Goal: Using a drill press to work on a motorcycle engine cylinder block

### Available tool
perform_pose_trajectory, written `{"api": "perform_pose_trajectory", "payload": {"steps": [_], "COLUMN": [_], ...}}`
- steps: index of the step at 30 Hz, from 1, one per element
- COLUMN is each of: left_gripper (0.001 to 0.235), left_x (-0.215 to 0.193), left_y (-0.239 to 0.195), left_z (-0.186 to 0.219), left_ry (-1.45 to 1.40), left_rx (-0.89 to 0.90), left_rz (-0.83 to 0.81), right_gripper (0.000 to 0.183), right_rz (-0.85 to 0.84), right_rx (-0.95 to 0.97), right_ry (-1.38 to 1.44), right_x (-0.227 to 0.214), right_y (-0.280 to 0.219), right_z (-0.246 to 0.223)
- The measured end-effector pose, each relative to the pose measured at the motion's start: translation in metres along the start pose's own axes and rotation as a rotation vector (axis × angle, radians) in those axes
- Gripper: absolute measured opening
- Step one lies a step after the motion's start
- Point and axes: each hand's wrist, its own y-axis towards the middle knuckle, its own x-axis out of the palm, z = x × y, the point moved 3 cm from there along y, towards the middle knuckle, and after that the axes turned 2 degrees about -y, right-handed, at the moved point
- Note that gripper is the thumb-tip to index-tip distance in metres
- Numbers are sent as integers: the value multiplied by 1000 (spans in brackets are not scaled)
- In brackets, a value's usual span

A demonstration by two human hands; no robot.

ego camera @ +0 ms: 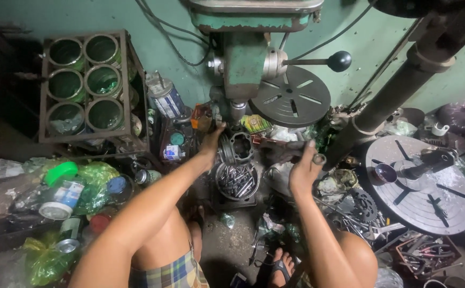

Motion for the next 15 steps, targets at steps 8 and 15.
{"api": "perform_pose_trajectory", "payload": {"steps": [8,15], "left_gripper": [79,81], "left_x": [7,9], "left_y": [-47,-60], "left_z": [20,25], "left_ry": [-67,45], "left_rx": [21,7], "left_rz": [37,68], "right_gripper": [36,15], "right_rz": [67,-108], "right_rx": [-67,-440], "right_ry": [18,-76], "right_x": [-8,12], "right_y": [-31,-44], "right_z": [44,118]}}
